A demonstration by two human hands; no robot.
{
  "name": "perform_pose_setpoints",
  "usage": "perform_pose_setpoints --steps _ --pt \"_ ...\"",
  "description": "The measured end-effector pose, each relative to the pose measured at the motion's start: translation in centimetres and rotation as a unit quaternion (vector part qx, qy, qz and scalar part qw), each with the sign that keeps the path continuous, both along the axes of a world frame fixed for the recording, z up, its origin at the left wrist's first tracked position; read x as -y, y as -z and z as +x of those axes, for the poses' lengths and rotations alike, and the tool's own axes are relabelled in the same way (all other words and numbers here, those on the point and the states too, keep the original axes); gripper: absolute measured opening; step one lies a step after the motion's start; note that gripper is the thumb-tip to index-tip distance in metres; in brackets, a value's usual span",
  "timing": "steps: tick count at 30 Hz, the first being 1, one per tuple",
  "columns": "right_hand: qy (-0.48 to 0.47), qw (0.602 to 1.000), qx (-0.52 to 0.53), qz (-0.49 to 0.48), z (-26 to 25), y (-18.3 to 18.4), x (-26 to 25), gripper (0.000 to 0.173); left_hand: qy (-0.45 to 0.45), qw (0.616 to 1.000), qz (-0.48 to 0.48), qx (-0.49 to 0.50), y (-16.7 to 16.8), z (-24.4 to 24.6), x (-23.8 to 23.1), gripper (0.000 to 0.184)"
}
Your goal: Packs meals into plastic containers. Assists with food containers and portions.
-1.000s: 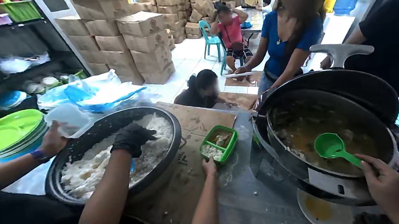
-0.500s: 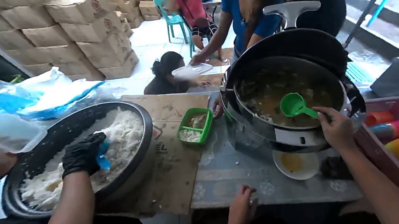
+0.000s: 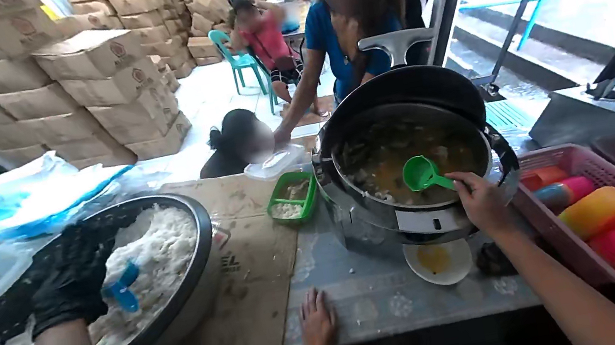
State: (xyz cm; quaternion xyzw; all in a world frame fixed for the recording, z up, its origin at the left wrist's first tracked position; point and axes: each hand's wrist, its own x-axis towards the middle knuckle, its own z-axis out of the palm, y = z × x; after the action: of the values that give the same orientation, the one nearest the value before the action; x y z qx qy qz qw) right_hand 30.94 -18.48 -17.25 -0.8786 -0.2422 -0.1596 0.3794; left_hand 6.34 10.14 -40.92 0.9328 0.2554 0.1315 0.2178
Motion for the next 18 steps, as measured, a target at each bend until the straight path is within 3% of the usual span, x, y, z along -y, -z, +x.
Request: perform_pose_setpoints --steps 11,18 --pt "-0.040 0.997 0.057 -0.018 0.1 0.3 0.3 0.029 -0.007 0.992 -0.058 -0.112 -1.0 0.3 0.0 0.049" --pt "-0.036 0.998 0.041 -0.031 0.1 0.1 0.1 0.031 -0.004 0.995 -0.048 -0.083 -0.2 0.4 -0.3 0.050"
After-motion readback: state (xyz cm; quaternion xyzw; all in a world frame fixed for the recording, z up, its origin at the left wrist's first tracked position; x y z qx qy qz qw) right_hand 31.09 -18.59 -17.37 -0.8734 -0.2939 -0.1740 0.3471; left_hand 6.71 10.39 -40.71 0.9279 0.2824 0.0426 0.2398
